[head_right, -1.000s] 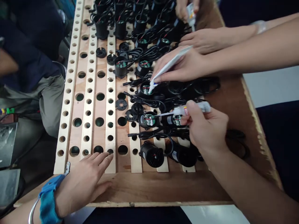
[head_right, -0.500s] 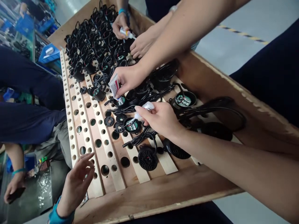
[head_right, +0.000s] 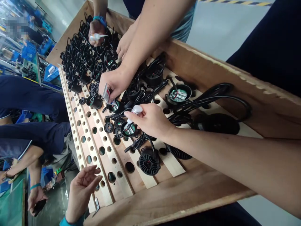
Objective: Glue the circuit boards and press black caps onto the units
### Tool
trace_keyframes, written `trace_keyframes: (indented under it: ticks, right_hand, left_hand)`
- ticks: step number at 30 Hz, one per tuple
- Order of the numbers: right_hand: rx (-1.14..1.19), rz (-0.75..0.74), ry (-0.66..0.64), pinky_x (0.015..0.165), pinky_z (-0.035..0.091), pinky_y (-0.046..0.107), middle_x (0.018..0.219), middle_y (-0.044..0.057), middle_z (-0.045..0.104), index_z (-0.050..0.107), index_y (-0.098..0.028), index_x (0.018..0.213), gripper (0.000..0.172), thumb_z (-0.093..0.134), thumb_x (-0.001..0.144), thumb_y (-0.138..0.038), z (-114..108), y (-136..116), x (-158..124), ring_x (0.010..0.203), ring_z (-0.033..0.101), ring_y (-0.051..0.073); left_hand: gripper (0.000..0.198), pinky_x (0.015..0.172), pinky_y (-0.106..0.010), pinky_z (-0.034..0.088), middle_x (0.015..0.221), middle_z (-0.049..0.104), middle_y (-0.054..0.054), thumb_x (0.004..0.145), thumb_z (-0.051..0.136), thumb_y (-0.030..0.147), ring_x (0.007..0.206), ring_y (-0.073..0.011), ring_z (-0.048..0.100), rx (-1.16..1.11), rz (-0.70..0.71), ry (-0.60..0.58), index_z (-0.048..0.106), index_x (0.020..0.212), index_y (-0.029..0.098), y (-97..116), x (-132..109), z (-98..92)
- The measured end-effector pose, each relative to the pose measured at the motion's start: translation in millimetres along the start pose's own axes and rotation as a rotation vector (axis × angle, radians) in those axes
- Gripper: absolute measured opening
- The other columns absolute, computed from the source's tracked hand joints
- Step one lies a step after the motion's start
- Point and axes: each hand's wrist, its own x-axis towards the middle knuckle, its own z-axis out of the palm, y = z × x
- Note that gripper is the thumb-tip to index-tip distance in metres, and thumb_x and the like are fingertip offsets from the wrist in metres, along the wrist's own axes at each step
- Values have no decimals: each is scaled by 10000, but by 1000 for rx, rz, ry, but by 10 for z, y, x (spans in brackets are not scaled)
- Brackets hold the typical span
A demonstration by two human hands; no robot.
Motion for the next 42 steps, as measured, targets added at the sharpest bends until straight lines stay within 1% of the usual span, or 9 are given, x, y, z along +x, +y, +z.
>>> trace_keyframes:
  ticks: [2, 5, 8, 14, 17, 21, 31, 36, 42]
  right_hand:
    - [-34, -14, 10, 477, 369, 267, 485, -1, 542, 557, -195, 581, 411, 598, 785, -550, -2, 2, 3, 474, 510, 130]
    - [-56, -40, 20, 478, 342, 270, 483, -1, 520, 555, -198, 568, 424, 587, 784, -561, -2, -12, 8, 475, 477, 124]
    - [-57, -72, 34, 484, 333, 269, 491, -1, 508, 556, -195, 572, 430, 576, 787, -567, 5, -19, 13, 481, 463, 120]
    - [-54, -80, 29, 486, 333, 272, 508, 8, 542, 561, -192, 584, 437, 571, 780, -582, 25, 11, 12, 486, 473, 124]
    - [-46, -85, 23, 495, 340, 273, 524, 9, 561, 567, -195, 598, 437, 561, 789, -588, 24, 11, 9, 494, 497, 127]
    - [-55, -98, 12, 496, 337, 272, 525, 11, 562, 572, -192, 606, 435, 555, 798, -582, 15, -2, 8, 491, 498, 125]
    - [-70, -47, 19, 508, 341, 260, 526, -3, 567, 559, -183, 590, 405, 584, 795, -532, 22, -22, 0, 498, 507, 111]
    - [-22, -2, -12, 507, 376, 259, 497, -14, 559, 574, -185, 607, 380, 583, 805, -509, -12, -51, 3, 472, 514, 108]
    - [27, 14, -8, 467, 383, 244, 489, -29, 547, 570, -200, 603, 358, 603, 798, -499, -48, -57, 12, 435, 511, 97]
  left_hand:
    - [442, 435, -200, 468, 685, 675, -39, 530, 854, 355, 544, -136, 599, 9, 2, -30, 638, 846, 135, -45, 10, -13]
    - [405, 347, -160, 342, 531, 573, 16, 557, 843, 391, 432, -88, 478, 11, 8, -62, 611, 770, 137, -115, 35, -29]
    - [416, 378, -160, 313, 472, 491, 37, 580, 825, 459, 421, -67, 409, 2, 7, -96, 599, 706, 132, -143, 49, -41]
    - [520, 432, -176, 196, 449, 286, 71, 775, 579, 643, 429, -46, 219, -145, 31, -120, 644, 779, 127, -165, 43, -67]
    - [666, 439, -194, 180, 460, 270, 57, 734, 488, 765, 444, -60, 197, -199, 86, -138, 668, 797, 127, -161, 42, -66]
    - [749, 442, -205, 174, 471, 258, 55, 648, 490, 833, 448, -62, 182, -219, 108, -173, 685, 838, 136, -138, 42, -60]
    - [772, 441, -197, 190, 539, 369, 35, 635, 544, 794, 463, -54, 242, -192, 153, -286, 664, 970, 110, -284, 144, -160]
    - [495, 467, -182, 279, 750, 578, -35, 778, 596, 600, 505, -48, 355, -95, 129, -142, 679, 951, 144, -217, 188, -101]
    - [477, 514, -185, 380, 694, 614, -24, 694, 712, 572, 553, -75, 455, 57, 94, -102, 682, 900, 143, -83, 193, -20]
